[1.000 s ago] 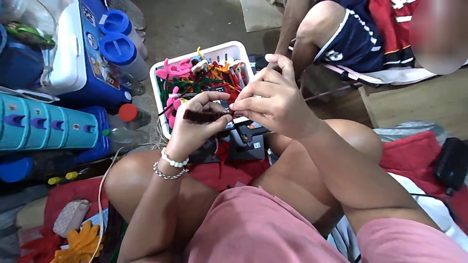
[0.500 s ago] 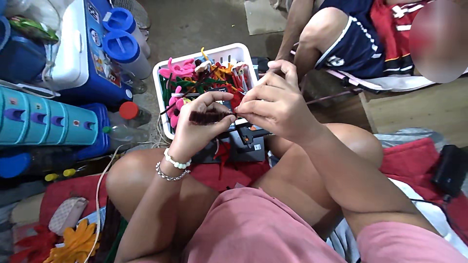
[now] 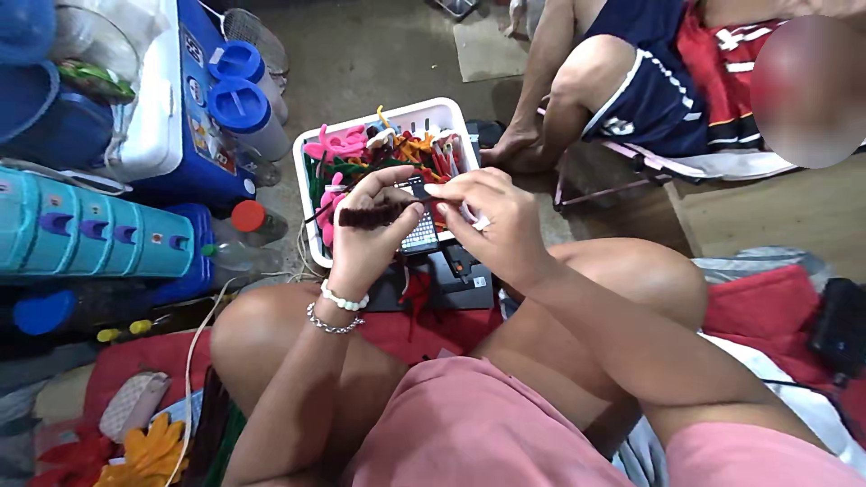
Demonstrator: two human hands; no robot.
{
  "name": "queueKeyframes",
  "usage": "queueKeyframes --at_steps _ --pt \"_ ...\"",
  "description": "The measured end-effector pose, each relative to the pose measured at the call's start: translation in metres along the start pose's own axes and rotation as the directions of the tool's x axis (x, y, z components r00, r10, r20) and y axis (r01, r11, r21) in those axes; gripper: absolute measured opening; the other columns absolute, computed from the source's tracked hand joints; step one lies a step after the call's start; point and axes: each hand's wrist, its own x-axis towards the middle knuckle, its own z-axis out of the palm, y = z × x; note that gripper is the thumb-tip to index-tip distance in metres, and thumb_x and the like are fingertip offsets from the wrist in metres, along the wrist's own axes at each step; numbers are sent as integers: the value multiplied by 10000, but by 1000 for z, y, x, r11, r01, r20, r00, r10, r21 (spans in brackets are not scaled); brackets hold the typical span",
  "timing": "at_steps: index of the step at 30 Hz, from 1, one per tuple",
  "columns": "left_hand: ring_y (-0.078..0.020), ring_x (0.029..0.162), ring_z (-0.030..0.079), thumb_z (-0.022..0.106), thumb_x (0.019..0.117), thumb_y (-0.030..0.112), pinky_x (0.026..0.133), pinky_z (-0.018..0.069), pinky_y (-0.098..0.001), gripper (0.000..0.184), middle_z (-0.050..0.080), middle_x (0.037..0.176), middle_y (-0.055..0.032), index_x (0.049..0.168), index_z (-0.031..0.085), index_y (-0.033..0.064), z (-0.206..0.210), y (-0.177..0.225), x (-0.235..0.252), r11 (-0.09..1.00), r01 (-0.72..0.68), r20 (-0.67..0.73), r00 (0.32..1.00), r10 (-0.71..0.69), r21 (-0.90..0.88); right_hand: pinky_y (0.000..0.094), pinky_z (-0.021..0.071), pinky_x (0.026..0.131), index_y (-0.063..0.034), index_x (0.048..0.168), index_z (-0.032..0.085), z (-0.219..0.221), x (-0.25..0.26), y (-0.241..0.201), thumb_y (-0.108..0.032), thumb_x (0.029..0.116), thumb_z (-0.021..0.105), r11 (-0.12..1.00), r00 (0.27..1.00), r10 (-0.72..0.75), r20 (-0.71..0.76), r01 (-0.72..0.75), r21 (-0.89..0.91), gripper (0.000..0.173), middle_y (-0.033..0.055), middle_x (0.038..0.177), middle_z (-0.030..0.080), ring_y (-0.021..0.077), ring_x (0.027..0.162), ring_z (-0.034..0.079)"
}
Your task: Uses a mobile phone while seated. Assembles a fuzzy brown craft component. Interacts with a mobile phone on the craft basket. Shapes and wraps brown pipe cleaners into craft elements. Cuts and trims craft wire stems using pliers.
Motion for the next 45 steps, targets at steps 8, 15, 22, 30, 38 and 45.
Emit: queueKeyframes --at_steps 8,15,22,30,38,45 --pt "-46 751 667 675 946 19 659 560 -182 428 722 979 1 1362 576 46 8 1 -3 995 24 -131 991 -37 -99 527 445 1069 -55 1074 793 3 -1 -2 -35 934 677 1000 999 -9 -49 10 8 184 60 976 773 169 950 725" --pt "-56 831 701 692 953 34 742 583 -202 399 739 1002 -7 1340 596 47 8 0 -5 986 52 -130 989 -73 -160 448 502 1039 -48 1076 798 8 -2 -3 -36 928 690 996 997 43 -59 -38 76 184 47 985 775 143 956 722" --pt "-66 807 695 682 960 32 753 588 -216 369 737 975 2 1324 625 60 12 -3 -7 939 122 -137 975 -174 -322 309 565 885 -30 1119 784 10 -3 -4 -29 935 670 979 994 107 -2 -105 175 217 76 1019 751 133 948 696" --pt "-28 718 646 679 976 71 665 556 -174 280 718 949 24 1255 681 101 25 -8 -4 844 210 -201 916 -346 -494 310 578 889 -32 1176 750 13 1 1 -48 893 729 980 989 134 64 -141 141 284 75 1059 755 130 943 710" --pt "-35 769 648 666 982 73 715 551 -185 248 711 981 26 1227 683 106 33 -8 -6 824 210 -207 908 -364 -526 426 513 1005 -51 968 789 14 3 3 -60 869 774 992 994 97 -57 -92 80 101 43 933 765 153 931 716" --pt "-36 785 671 690 974 89 726 566 -190 283 728 1003 15 1256 680 99 31 -12 -6 796 259 -163 900 -405 -547 391 527 999 -53 977 793 13 5 5 -57 870 772 987 992 124 -24 -121 102 109 44 971 775 144 971 721"
